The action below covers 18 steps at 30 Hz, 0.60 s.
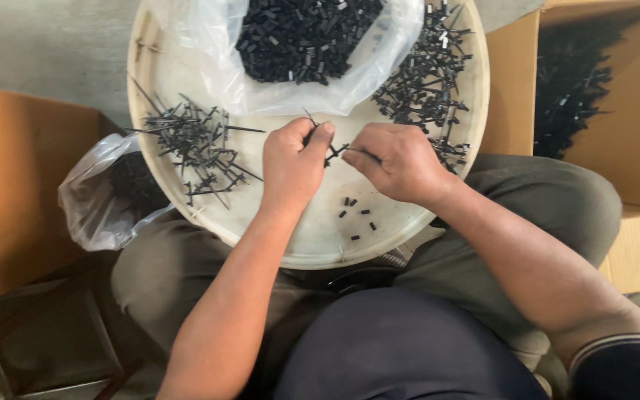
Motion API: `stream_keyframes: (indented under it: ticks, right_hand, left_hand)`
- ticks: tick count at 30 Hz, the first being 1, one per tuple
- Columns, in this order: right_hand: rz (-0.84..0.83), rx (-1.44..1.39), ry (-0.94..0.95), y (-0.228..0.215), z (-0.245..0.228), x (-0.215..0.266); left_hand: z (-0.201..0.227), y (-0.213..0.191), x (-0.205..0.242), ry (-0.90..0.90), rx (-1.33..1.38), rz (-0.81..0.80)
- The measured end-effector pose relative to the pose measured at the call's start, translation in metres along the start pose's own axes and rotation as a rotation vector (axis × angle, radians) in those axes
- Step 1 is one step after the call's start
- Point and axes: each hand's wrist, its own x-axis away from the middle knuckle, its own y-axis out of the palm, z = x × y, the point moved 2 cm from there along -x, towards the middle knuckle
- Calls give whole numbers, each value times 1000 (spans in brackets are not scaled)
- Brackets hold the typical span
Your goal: The person sits on the floor and assembles small black plastic fasteners by hand, inserting nails into plastic heads and placing the finished units into a white basin. The person occasionally uses a yellow utility knife to assist with the assembly.
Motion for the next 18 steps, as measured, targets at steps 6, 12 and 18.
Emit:
stream_keyframes:
  ticks: [6,12,18]
  right_hand:
    - [112,-49,69,0,16,9]
    - [-32,-1496,631,5,40,8]
    - [-62,-1250,518,7,29,7]
  left_hand:
    - [-15,0,-4,-169,324,41]
    - [18,-6,4,178,43,83]
    - [23,-5,8,219,39,19]
